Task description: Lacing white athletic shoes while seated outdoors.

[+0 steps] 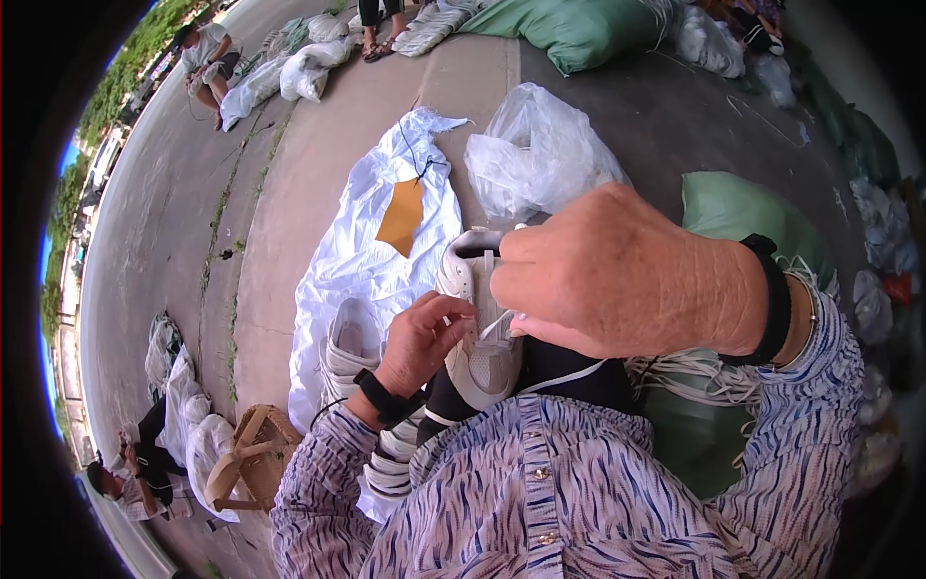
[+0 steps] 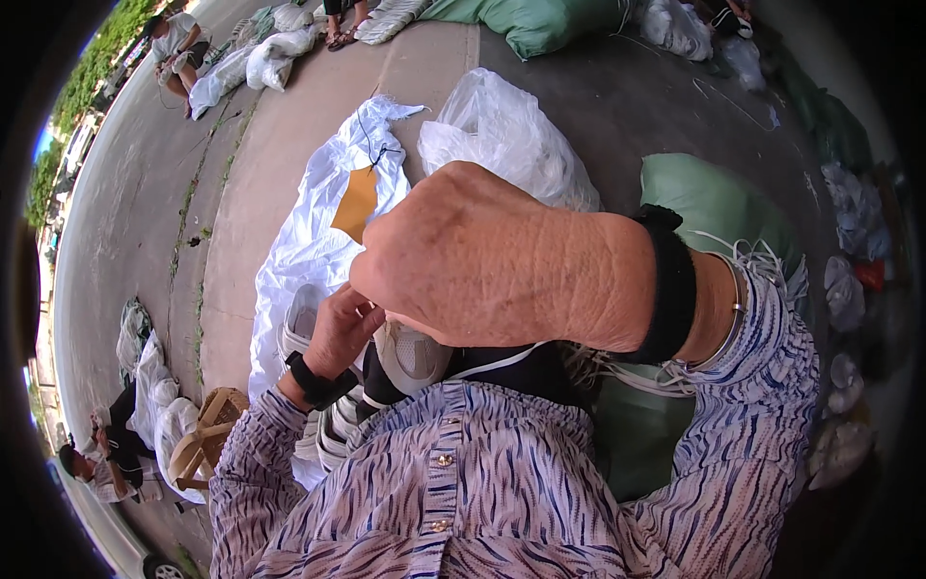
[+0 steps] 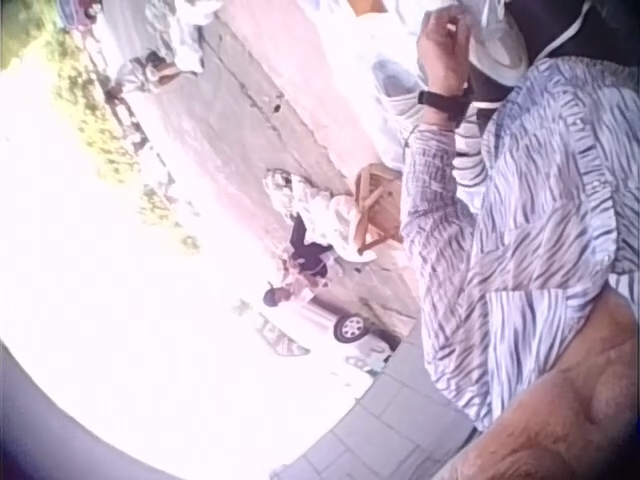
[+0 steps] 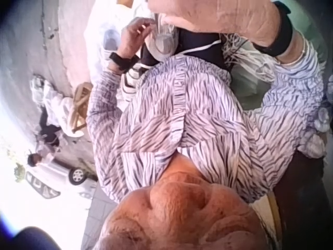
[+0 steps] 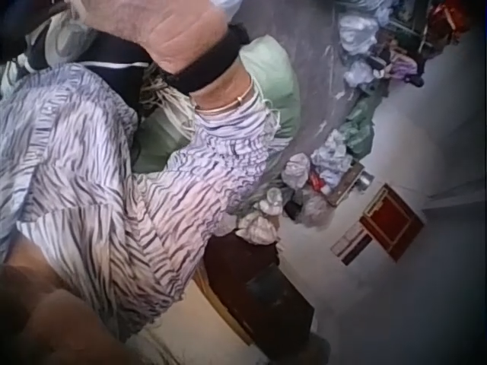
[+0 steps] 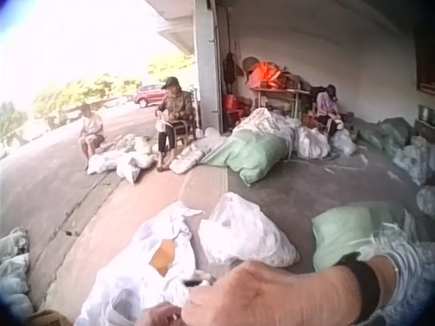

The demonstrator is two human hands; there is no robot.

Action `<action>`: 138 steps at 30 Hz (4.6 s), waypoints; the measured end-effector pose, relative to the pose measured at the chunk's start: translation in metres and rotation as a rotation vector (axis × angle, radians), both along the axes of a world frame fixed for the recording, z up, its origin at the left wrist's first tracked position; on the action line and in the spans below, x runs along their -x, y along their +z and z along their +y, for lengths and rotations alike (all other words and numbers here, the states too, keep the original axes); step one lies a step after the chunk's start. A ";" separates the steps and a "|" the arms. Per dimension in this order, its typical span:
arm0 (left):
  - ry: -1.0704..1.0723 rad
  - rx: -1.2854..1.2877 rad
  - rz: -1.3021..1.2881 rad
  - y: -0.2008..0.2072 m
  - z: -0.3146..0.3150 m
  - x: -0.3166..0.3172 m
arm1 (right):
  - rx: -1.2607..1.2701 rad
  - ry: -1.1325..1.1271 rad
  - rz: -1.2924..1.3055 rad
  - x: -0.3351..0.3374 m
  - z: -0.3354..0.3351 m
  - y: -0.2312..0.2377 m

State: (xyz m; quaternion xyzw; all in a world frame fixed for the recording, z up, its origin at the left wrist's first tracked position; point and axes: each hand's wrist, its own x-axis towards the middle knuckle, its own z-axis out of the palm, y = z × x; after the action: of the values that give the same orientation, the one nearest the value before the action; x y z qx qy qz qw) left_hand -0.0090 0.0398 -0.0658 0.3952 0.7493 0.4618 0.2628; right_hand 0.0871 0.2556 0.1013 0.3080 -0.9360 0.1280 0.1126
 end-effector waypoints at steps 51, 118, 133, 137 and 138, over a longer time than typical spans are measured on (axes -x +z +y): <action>0.952 -0.100 -0.329 -0.073 -0.221 0.141 | 1.128 -0.686 -0.733 -0.066 0.065 -0.152; -0.165 0.310 0.690 0.017 -0.002 0.002 | 0.151 -0.348 -0.387 -0.029 -0.030 -0.148; -0.835 0.446 1.103 0.035 0.040 0.044 | 0.083 -0.188 -0.139 -0.012 -0.005 -0.149; -0.728 0.477 0.858 0.035 0.038 0.037 | 0.125 -0.156 -0.180 -0.013 0.002 -0.153; -0.742 0.413 1.029 0.033 0.038 0.029 | 0.108 -0.158 -0.239 -0.013 0.002 -0.154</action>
State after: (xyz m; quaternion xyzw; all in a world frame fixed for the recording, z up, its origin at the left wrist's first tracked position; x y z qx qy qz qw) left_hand -0.0380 0.0776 -0.0325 0.7383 0.6666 -0.0598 0.0836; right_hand 0.1001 0.2579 -0.0530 0.2095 -0.9558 0.2044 0.0264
